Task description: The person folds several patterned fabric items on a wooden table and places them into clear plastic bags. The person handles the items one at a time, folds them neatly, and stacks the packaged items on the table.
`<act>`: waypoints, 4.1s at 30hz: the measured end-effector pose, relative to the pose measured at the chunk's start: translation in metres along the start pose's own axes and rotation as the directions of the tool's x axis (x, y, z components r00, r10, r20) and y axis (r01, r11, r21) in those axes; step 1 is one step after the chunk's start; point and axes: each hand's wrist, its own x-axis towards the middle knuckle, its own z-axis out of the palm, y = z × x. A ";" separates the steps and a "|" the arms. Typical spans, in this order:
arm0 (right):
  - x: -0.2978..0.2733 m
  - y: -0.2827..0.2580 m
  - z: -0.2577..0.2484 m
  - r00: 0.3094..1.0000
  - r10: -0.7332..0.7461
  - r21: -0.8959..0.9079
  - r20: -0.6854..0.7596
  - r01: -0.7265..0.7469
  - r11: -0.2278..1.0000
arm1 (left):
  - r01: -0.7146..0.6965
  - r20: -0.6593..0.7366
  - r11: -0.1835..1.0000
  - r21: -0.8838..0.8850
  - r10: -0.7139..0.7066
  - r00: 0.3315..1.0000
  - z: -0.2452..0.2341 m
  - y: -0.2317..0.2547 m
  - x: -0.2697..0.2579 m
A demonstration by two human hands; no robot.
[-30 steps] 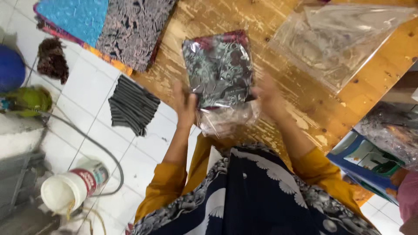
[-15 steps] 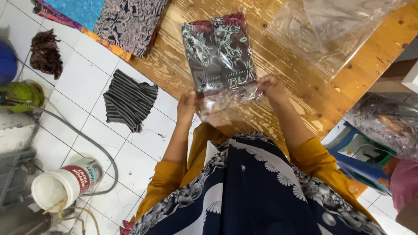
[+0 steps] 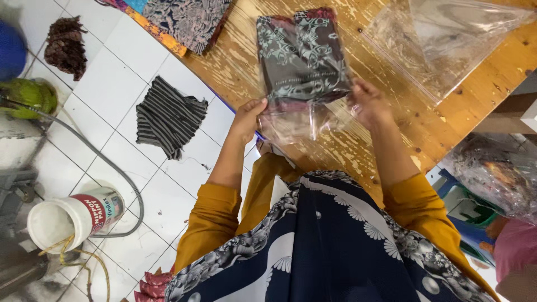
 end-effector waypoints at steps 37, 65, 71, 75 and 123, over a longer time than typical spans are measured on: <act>0.051 -0.133 0.061 0.655 -0.737 -0.350 0.166 0.738 0.577 | -0.759 0.185 0.620 0.200 0.737 0.650 0.091 0.141 0.001; -0.124 -0.152 0.061 0.440 -0.869 -0.764 0.229 0.634 0.120 | -0.772 0.003 0.374 0.514 0.899 0.437 0.106 0.157 -0.071; -0.119 -0.130 0.042 0.546 -0.830 -0.555 0.113 0.728 0.403 | -0.746 0.053 0.405 0.529 0.861 0.505 0.122 0.182 -0.065; -0.130 -0.062 0.020 0.762 -0.643 -0.201 -0.079 0.620 0.759 | -0.760 0.328 0.177 0.625 0.824 0.462 0.155 0.202 -0.044; -0.080 0.061 -0.020 0.751 -0.353 -0.706 0.559 0.654 0.273 | -0.157 -0.171 0.838 0.523 0.284 0.944 0.048 -0.127 -0.080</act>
